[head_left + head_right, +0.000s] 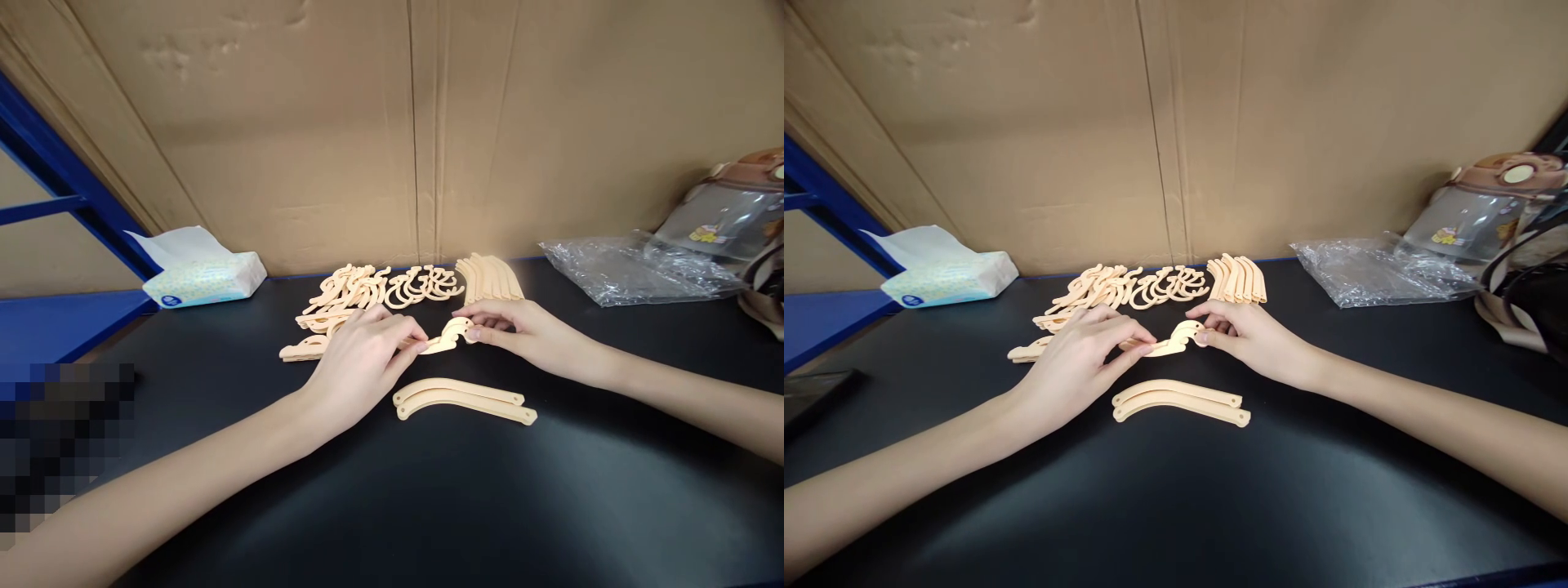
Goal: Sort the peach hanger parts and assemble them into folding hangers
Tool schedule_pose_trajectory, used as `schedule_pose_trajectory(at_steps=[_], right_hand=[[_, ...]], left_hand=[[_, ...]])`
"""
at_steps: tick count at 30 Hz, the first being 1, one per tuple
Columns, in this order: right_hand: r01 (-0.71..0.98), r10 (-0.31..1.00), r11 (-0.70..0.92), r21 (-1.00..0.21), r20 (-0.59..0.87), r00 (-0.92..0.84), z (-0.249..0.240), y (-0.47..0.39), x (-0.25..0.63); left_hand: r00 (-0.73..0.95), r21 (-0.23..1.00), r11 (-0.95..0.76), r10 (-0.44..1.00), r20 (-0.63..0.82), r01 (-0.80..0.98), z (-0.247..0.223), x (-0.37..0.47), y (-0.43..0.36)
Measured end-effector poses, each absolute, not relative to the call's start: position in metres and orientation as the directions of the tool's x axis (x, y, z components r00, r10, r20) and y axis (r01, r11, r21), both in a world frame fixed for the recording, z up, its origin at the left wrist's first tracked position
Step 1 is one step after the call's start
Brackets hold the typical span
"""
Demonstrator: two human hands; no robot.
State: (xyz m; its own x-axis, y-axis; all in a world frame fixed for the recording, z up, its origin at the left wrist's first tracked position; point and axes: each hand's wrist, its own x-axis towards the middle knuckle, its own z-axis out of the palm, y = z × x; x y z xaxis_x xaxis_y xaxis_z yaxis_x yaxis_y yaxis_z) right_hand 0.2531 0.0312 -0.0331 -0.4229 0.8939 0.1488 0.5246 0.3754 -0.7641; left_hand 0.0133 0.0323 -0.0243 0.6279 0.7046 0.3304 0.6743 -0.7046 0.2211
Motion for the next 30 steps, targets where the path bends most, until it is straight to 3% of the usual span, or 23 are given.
schedule_pose_trajectory(at_steps=[7, 15, 30], right_hand=[[0.599, 0.863, 0.475, -0.645, 0.209, -0.46, -0.037, 0.03, 0.252], [0.65, 0.847, 0.528, -0.547, 0.276, -0.455, -0.044, 0.035, 0.254], [0.738, 0.813, 0.58, -0.343, 0.292, -0.503, -0.048, 0.032, 0.255]], left_hand=[[0.68, 0.07, -0.732, 0.66, 0.319, 0.677, -0.03, 0.013, 0.035], [0.676, 0.01, -0.723, 0.65, 0.347, 0.69, -0.027, 0.012, 0.035], [0.68, 0.045, -0.727, 0.66, 0.318, 0.685, -0.025, 0.013, 0.034]])
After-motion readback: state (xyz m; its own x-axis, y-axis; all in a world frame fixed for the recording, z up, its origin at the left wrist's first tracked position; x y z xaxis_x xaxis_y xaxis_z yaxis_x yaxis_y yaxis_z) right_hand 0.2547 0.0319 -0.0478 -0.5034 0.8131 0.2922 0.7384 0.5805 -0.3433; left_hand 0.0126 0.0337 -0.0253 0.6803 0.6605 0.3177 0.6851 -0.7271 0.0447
